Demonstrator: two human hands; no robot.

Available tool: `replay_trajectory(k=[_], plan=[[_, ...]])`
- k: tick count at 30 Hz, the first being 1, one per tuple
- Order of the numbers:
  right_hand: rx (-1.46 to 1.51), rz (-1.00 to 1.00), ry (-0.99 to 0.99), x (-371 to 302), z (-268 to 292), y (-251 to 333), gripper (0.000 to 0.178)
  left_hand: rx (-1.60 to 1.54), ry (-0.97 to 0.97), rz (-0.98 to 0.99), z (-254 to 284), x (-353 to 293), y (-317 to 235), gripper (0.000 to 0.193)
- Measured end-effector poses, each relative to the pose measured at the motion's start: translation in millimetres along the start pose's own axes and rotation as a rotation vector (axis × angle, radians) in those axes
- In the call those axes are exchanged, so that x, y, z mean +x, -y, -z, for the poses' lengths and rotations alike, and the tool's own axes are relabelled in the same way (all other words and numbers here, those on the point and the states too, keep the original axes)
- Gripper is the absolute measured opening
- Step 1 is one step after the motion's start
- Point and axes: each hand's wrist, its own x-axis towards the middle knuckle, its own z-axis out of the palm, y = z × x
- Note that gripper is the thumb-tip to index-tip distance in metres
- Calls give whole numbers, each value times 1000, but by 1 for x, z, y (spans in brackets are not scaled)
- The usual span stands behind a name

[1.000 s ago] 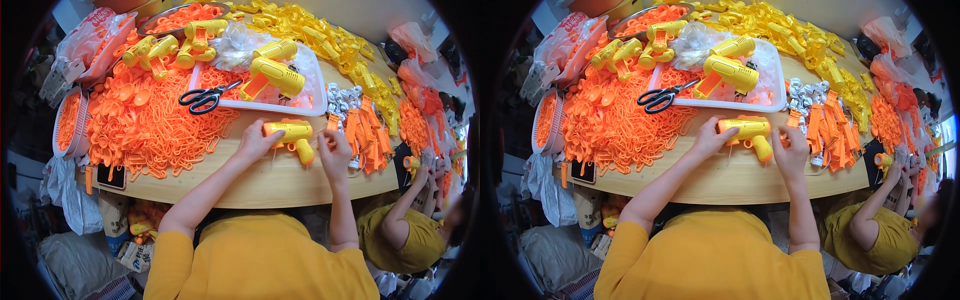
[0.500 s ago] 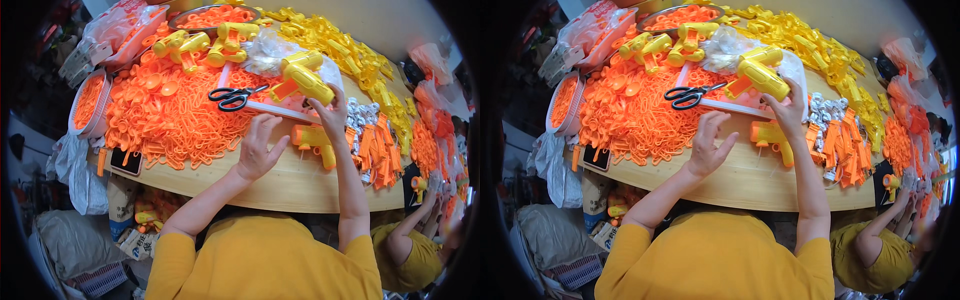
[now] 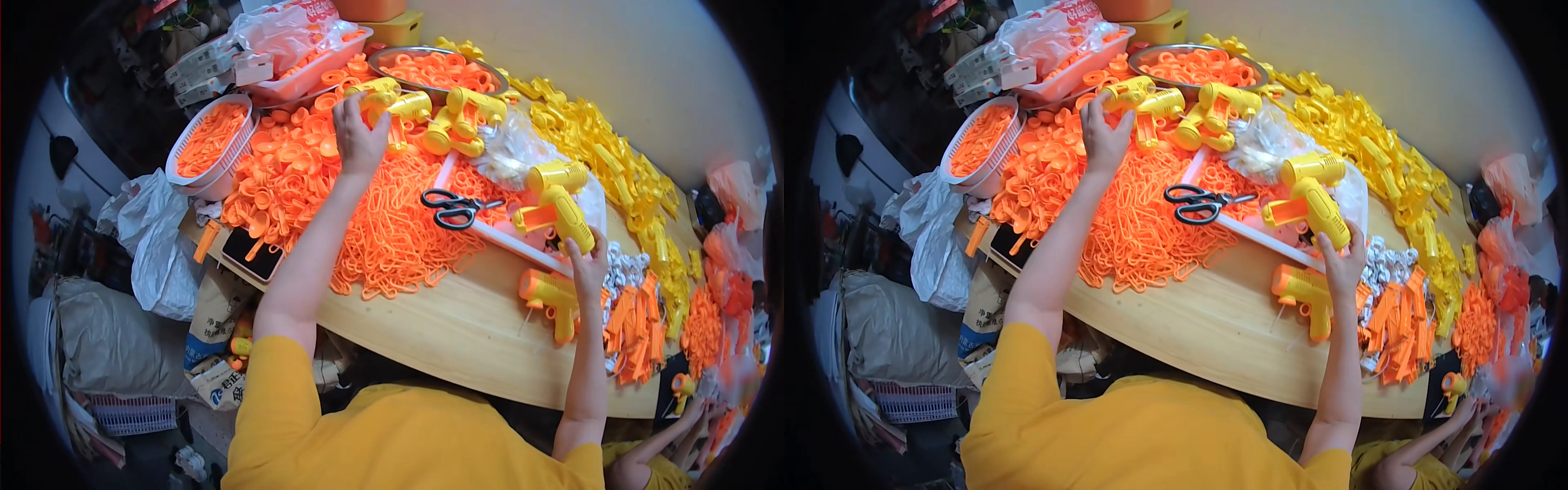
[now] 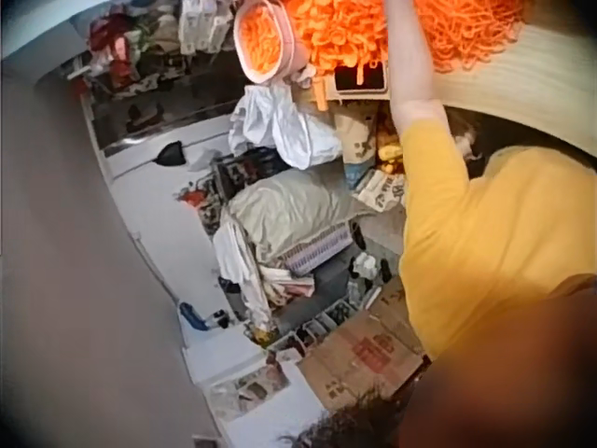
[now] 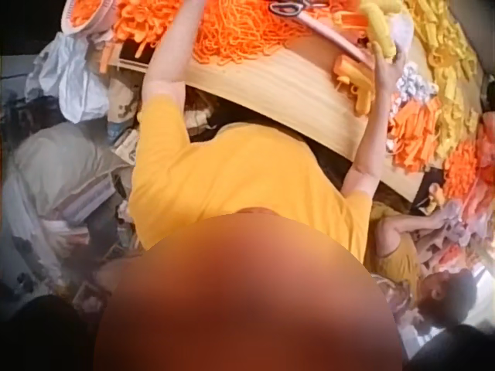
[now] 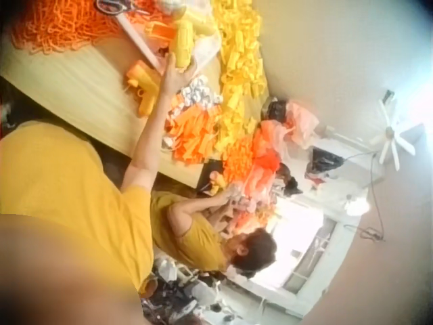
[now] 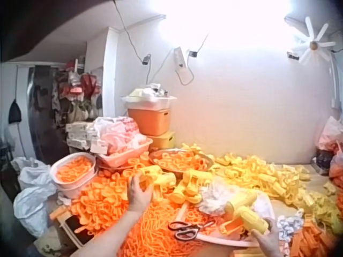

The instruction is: Assembling plastic components to create toy gun models.

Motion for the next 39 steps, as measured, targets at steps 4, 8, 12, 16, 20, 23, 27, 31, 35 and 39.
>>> replay_trajectory(k=[4, 8, 12, 16, 20, 23, 27, 31, 35, 39], plan=[[-223, 60, -105, -4, -8, 6, 60, 368, 240, -133, -10, 36, 27, 57], [7, -21, -179, -5, -9, 3, 66, 396, 396, -285, -25, 50, 41, 47], [216, -80, -180, -9, -9, 6, 63, 183, 215, -287, -13, 51, 53, 43], [-40, 227, -402, -20, -21, 33, 51, -76, 41, -205, 35, 31, 20, 36], [415, 317, 15, -61, -55, 97, 57, -824, 223, 332, 84, -26, -24, 27], [921, 4, 332, -90, -88, 138, 85, -1285, 522, 665, 116, -89, -53, 32], [1148, -361, 362, -126, -98, 150, 90, -1439, 824, 1027, 128, -168, -83, 43], [1232, -547, 229, -122, -83, 152, 72, -1226, 930, 835, 124, -146, -73, 40], [1253, -569, 362, -124, -74, 131, 66, -336, 501, 317, 89, -70, -20, 19], [1238, -582, 378, -132, -69, 135, 68, -1, 342, -79, 55, -18, 45, 17]])
